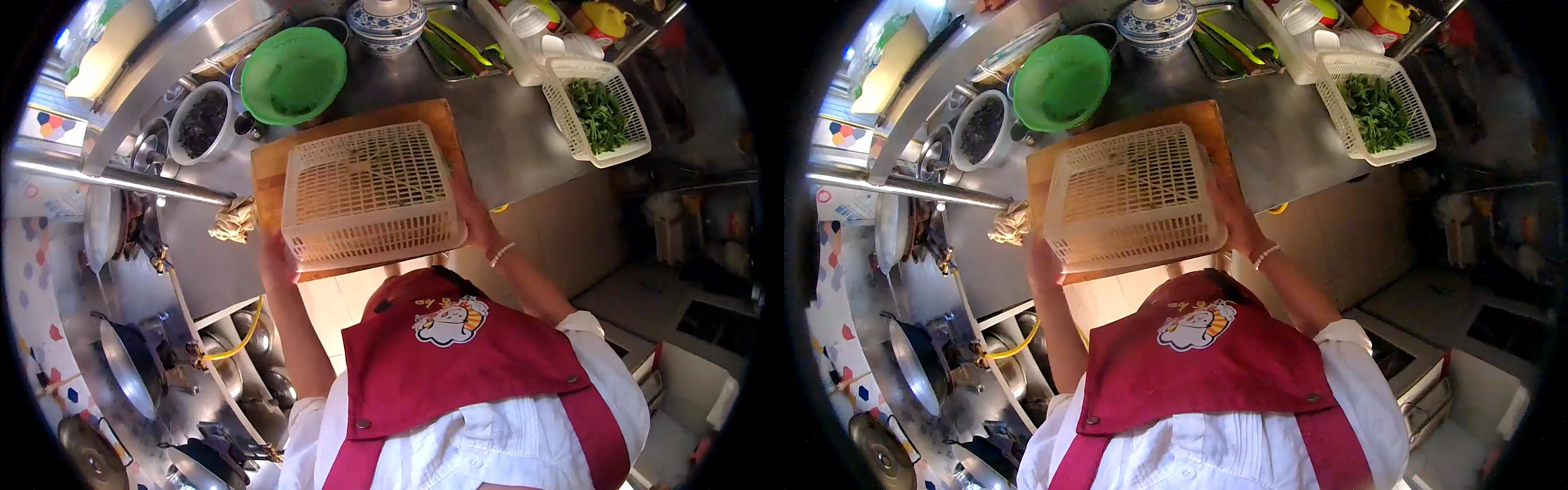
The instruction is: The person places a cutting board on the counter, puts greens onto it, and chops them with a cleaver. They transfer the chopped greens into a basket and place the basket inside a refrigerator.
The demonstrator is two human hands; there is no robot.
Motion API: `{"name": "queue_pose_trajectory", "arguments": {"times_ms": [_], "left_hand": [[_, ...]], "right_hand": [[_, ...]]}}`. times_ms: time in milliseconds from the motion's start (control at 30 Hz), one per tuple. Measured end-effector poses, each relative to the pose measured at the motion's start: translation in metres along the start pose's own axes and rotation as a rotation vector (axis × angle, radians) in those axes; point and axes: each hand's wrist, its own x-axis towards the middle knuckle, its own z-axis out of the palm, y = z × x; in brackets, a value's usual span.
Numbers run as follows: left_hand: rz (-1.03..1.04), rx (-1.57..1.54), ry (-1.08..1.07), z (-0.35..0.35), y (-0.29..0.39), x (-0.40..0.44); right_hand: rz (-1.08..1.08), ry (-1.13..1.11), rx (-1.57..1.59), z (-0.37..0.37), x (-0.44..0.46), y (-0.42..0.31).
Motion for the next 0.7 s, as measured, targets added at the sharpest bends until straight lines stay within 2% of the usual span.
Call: {"name": "queue_pose_trajectory", "arguments": {"times_ms": [33, 133, 167, 200, 267, 333, 367, 400, 433, 467, 533, 567, 667, 700], "left_hand": [[-0.151, -0.091, 0.03, 0.002, -0.006, 0.006], [-0.127, 0.203, 0.266, 0.015, -0.006, -0.004], [-0.031, 0.193, 0.365, 0.033, -0.001, -0.019], [0.038, 0.13, 0.293, 0.039, -0.008, -0.02], [0.159, 0.004, 0.157, 0.038, -0.025, -0.026], [0.044, 0.047, 0.196, 0.003, -0.055, -0.015], [0.079, 0.062, 0.183, 0.003, -0.057, -0.012], [0.114, 0.072, 0.166, 0.009, -0.059, -0.004], [0.136, -0.03, 0.216, 0.056, -0.036, -0.024], [0.096, 0.029, 0.22, 0.043, -0.049, -0.017], [0.021, 0.161, 0.218, 0.001, -0.075, 0.002], [0.04, 0.019, 0.279, 0.017, -0.067, -0.003], [0.246, 0.097, 0.161, 0.048, -0.052, -0.022], [0.195, 0.075, 0.215, 0.041, -0.056, -0.028]], "right_hand": [[0.125, 0.026, 0.224, 0.005, -0.003, -0.004], [0.491, 0.169, 0.772, 0.002, 0.01, -0.03], [0.463, 0.177, 0.664, -0.001, 0.01, -0.027], [0.439, 0.188, 0.555, -0.003, 0.01, -0.023], [0.1, 0.074, -0.205, -0.004, -0.014, 0.026], [0.183, 0.034, -0.358, 0.004, -0.03, 0.047], [0.199, 0.037, -0.443, 0.002, -0.026, 0.051], [0.215, 0.039, -0.528, 0.0, -0.022, 0.054], [0.219, 0.038, -0.617, -0.007, -0.019, 0.05], [0.232, 0.022, -0.693, -0.007, -0.027, 0.046], [0.216, 0.014, -0.619, 0.004, -0.042, 0.05], [0.188, 0.021, -0.594, 0.002, -0.037, 0.06], [0.117, 0.025, -0.521, -0.004, -0.027, 0.091], [0.17, -0.001, -0.534, 0.0, -0.027, 0.078]]}}
